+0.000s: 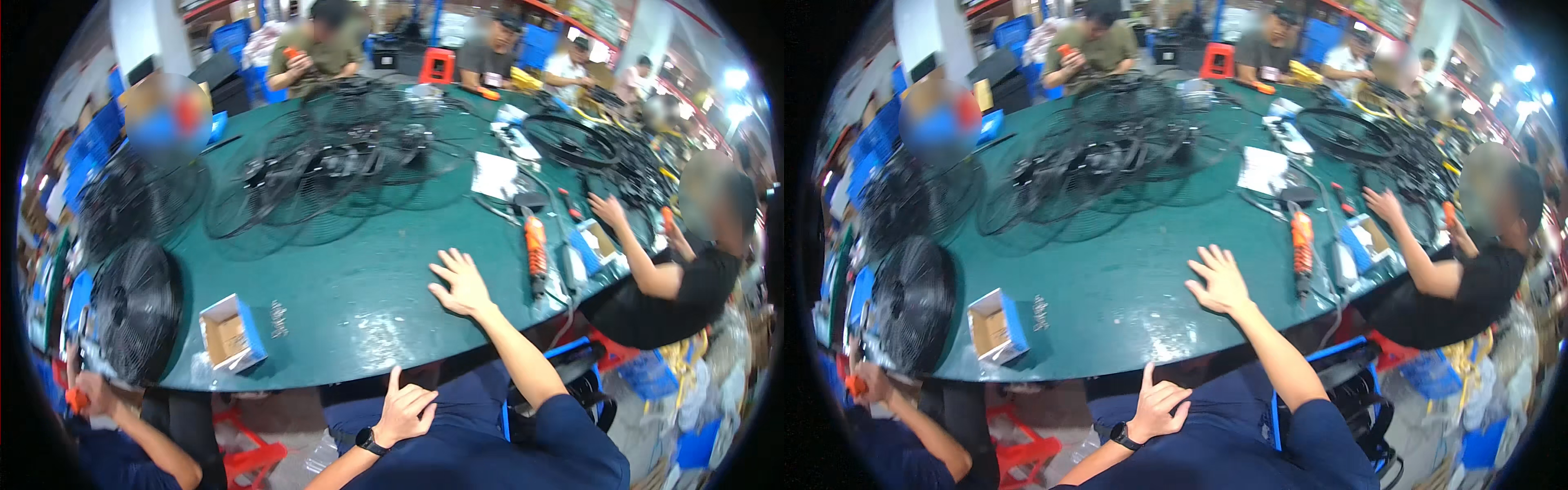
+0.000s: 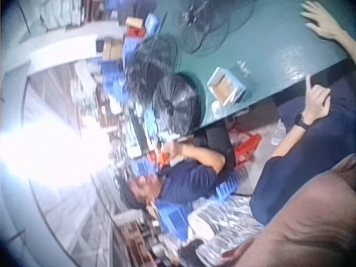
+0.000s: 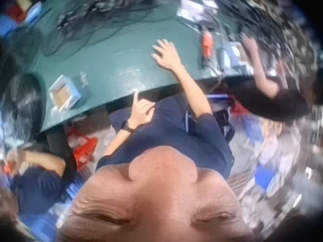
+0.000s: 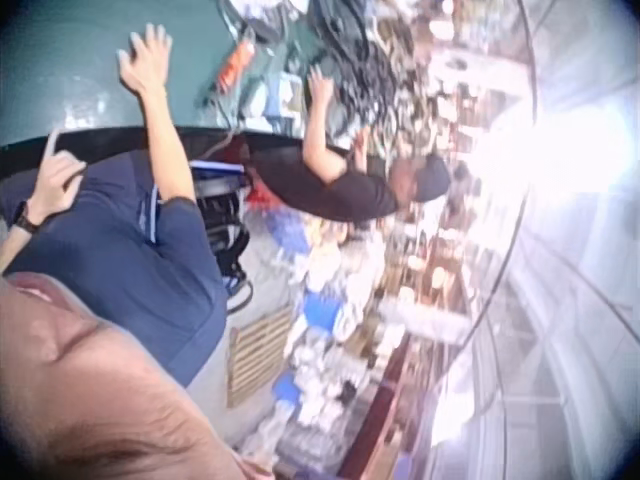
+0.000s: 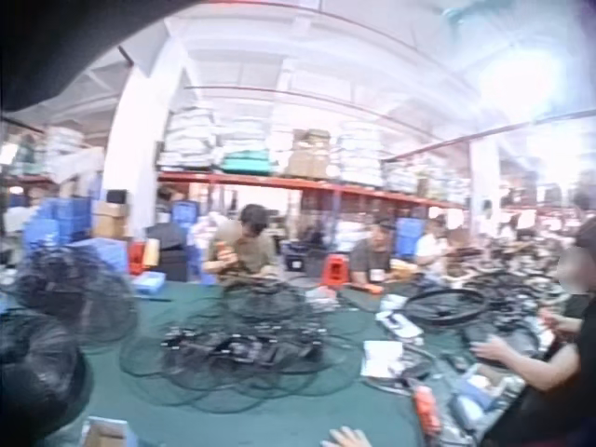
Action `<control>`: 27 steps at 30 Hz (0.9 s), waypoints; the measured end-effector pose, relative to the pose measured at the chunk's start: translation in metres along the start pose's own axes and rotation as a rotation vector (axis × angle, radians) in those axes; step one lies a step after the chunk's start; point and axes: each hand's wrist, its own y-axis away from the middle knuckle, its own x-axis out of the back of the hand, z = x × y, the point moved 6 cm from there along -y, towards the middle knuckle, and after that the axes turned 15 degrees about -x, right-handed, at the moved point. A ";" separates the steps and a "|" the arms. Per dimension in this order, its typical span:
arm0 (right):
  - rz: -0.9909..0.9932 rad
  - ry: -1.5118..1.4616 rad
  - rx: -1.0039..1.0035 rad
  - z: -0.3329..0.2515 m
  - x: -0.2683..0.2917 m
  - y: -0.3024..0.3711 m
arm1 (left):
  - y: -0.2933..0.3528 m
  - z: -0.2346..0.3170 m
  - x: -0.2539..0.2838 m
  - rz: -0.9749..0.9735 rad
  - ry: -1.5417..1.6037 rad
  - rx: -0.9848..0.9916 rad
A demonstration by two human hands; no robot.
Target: Assembling fan guards and motors on a production line.
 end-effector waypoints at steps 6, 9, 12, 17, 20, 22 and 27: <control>-0.011 -0.038 -0.107 0.019 0.007 0.008 | 0.004 -0.018 -0.068 -0.192 -0.361 -0.029; -0.007 -0.044 -0.108 0.020 0.007 0.014 | 0.031 -0.046 -0.123 -0.544 0.003 0.235; -0.004 -0.040 -0.105 0.019 0.006 0.016 | 0.089 -0.092 -0.185 -0.855 0.316 0.634; 0.000 -0.093 -0.041 -0.003 -0.009 0.006 | 0.138 -0.130 -0.207 -0.714 0.571 0.615; 0.146 -0.088 0.019 0.008 0.006 -0.001 | 0.076 -0.114 -0.151 -0.562 0.506 0.456; 0.150 -0.076 -0.020 0.027 0.021 -0.002 | 0.068 -0.124 -0.172 -0.749 0.618 0.457; 0.018 -0.157 -0.030 0.045 -0.004 -0.010 | 0.073 -0.122 -0.154 -0.602 0.416 0.508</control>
